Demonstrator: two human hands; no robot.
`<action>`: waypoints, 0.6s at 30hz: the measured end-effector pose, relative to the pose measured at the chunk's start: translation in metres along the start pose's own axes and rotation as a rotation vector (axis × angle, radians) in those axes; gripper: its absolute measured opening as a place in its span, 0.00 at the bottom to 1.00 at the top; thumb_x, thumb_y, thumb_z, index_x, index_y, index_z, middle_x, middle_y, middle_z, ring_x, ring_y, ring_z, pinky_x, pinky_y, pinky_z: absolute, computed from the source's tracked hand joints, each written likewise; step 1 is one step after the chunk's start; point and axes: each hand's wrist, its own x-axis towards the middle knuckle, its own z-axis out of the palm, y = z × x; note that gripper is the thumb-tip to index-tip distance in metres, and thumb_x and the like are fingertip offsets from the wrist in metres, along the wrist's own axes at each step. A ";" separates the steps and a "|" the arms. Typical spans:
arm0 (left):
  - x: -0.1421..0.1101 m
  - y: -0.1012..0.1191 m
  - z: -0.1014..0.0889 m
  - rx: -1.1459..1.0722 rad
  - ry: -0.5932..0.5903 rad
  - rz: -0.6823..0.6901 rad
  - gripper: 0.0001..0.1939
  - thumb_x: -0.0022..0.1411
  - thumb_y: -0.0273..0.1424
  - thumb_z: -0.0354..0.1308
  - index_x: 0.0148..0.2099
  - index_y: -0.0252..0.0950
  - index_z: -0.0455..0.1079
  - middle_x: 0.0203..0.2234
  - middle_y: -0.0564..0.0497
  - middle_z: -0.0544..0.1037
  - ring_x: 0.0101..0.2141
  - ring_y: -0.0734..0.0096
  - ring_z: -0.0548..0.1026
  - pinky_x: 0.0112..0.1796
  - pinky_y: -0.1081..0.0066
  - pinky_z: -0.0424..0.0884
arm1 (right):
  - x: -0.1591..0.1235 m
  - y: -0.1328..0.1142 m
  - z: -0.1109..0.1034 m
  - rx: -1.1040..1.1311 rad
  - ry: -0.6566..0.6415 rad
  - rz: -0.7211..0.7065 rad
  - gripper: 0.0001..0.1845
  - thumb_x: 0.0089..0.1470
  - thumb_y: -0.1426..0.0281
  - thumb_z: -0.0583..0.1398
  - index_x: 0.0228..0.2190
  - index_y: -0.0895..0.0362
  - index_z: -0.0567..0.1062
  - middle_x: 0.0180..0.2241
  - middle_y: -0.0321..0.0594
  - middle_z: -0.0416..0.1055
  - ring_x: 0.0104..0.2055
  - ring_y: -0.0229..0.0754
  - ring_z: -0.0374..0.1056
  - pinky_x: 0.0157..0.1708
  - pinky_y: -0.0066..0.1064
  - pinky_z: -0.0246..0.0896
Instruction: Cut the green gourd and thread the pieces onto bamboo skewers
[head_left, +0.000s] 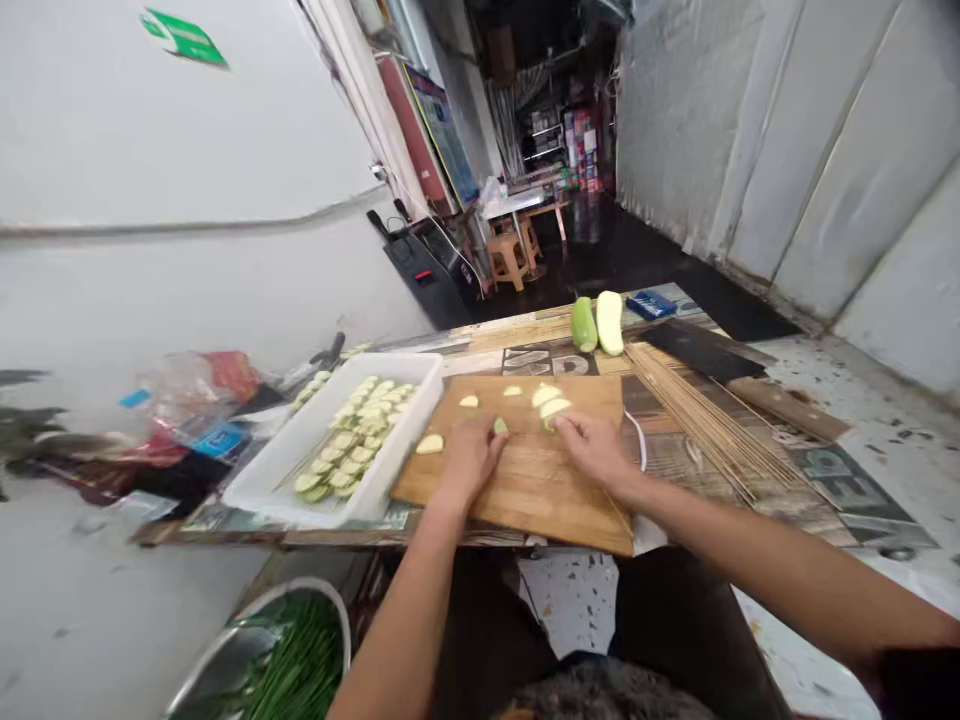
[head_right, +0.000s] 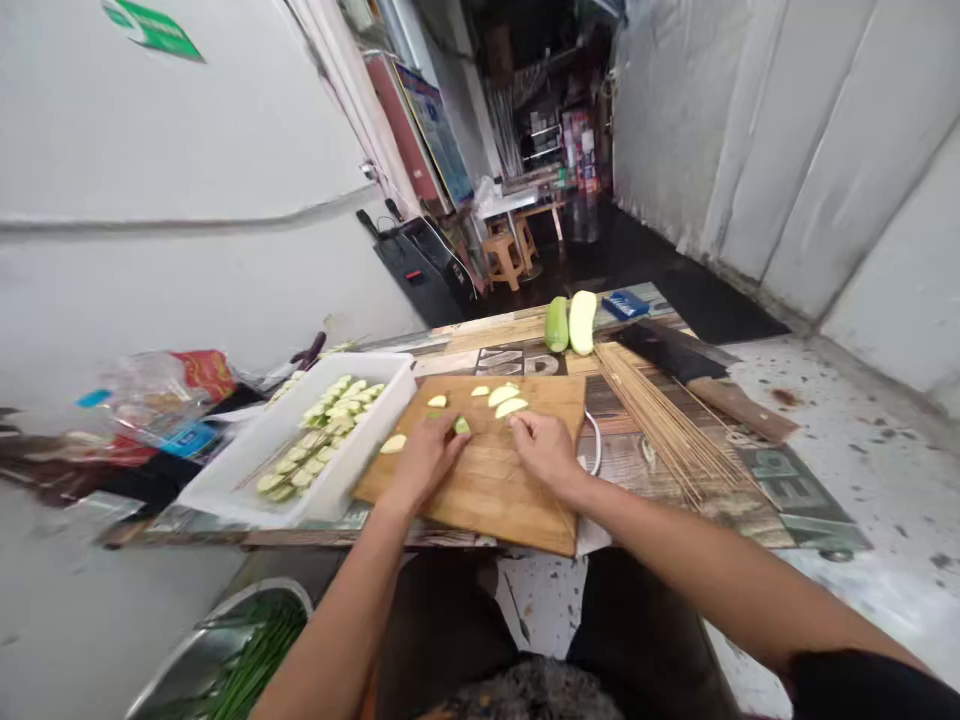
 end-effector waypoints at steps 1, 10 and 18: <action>0.002 0.000 -0.001 -0.002 -0.013 0.026 0.10 0.60 0.36 0.48 0.35 0.35 0.65 0.30 0.46 0.73 0.34 0.63 0.69 0.36 0.67 0.62 | 0.000 -0.001 0.000 0.002 0.008 -0.006 0.13 0.56 0.65 0.54 0.37 0.61 0.71 0.36 0.38 0.70 0.36 0.41 0.67 0.34 0.34 0.64; 0.008 -0.005 -0.014 0.004 -0.150 0.055 0.25 0.57 0.36 0.52 0.56 0.35 0.57 0.37 0.44 0.74 0.40 0.61 0.70 0.41 0.67 0.62 | 0.002 0.002 0.000 0.059 0.053 -0.073 0.17 0.53 0.67 0.50 0.18 0.58 0.70 0.18 0.33 0.65 0.23 0.36 0.60 0.24 0.26 0.50; 0.010 -0.007 -0.029 0.026 -0.209 0.110 0.14 0.56 0.38 0.53 0.40 0.35 0.70 0.32 0.44 0.73 0.38 0.60 0.70 0.39 0.67 0.63 | 0.002 0.005 0.001 0.058 0.043 -0.099 0.16 0.53 0.68 0.50 0.18 0.58 0.69 0.16 0.33 0.60 0.21 0.36 0.57 0.22 0.25 0.48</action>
